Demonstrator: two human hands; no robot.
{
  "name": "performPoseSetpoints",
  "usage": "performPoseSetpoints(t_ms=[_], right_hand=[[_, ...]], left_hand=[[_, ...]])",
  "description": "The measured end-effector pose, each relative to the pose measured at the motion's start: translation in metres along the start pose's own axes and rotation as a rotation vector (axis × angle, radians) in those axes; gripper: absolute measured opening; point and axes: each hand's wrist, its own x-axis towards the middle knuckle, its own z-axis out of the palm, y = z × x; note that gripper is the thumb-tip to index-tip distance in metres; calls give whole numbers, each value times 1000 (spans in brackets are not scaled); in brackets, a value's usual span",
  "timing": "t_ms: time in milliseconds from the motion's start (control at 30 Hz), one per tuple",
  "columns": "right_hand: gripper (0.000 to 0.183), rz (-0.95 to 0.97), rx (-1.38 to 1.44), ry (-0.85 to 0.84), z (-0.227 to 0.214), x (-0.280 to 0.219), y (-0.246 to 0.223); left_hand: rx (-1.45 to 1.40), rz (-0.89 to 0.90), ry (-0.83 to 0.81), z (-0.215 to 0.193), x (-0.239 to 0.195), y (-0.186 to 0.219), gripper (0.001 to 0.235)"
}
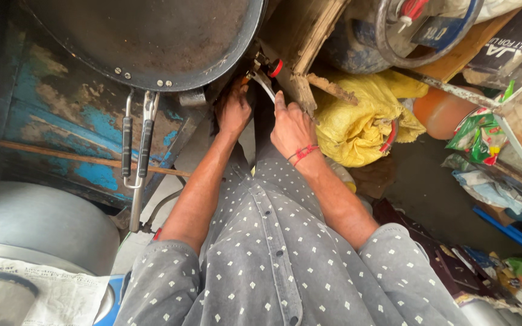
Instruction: The person uses a wrench to tighten a gas pipe connection under a cooking station, then uses a long metal rod to ignite the gas burner. They adjust the gas cylinder valve and handle various tools and containers in a cluttered workspace.
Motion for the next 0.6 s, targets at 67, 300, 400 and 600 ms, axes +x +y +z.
performPoseSetpoints(t_ms=[67, 300, 400, 600], right_hand=[[61, 0, -37, -18, -5, 1, -3], [47, -4, -15, -16, -2, 7, 6], [45, -24, 49, 139, 19, 2, 17], [36, -111, 55, 381, 92, 6, 56]], left_hand=[[-5, -11, -19, 1, -2, 1, 38], [-42, -65, -65, -1, 0, 2, 42], [-16, -18, -53, -1, 1, 6, 36], [40, -37, -60, 0, -5, -2, 36]])
